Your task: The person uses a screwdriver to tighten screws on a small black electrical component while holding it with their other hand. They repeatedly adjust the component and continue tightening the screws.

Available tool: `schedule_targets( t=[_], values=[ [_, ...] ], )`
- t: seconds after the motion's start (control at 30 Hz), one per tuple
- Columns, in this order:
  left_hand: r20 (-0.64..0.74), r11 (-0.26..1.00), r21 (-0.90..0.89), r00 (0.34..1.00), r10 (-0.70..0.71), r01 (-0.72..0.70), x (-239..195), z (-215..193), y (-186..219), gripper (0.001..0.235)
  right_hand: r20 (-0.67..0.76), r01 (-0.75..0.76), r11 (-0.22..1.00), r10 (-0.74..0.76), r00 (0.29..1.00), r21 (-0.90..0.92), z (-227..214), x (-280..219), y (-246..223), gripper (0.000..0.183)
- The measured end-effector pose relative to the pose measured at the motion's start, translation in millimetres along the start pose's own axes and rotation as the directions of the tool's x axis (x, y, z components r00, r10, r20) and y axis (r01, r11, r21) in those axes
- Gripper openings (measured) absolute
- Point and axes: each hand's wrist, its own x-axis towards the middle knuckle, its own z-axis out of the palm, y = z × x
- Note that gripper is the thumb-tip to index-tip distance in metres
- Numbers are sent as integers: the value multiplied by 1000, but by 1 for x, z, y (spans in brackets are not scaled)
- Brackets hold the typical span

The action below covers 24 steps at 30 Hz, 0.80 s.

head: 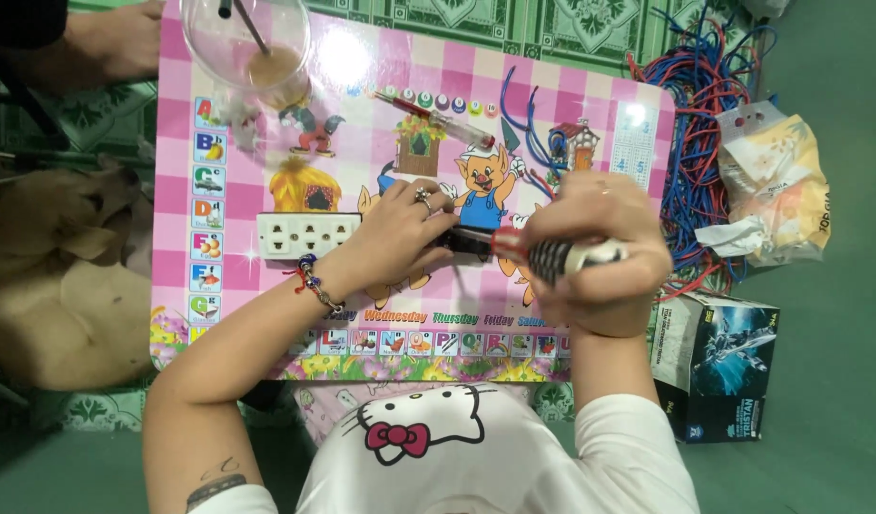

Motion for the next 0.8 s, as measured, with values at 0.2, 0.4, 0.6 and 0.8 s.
schedule_targets(
  t=[0.2,0.4,0.6,0.8],
  values=[
    [3,999,50,1000,22,-22,-1,5,-1,45,151,80,917,-22,988,-392,-28,-17,-13,45],
    [22,1000,-14,1000,0,1,-1,4,-2,47,527,208,978,-187,829,20,-73,-27,-2,33],
    [51,1000,-18,999,-5,6,0,-1,-1,46,433,165,933,-11,901,-320,-73,-20,-16,41],
    [124,1000,-11,992,26,-25,-1,2,-1,49,478,259,952,-153,865,-163,-69,-10,-13,24]
  ],
)
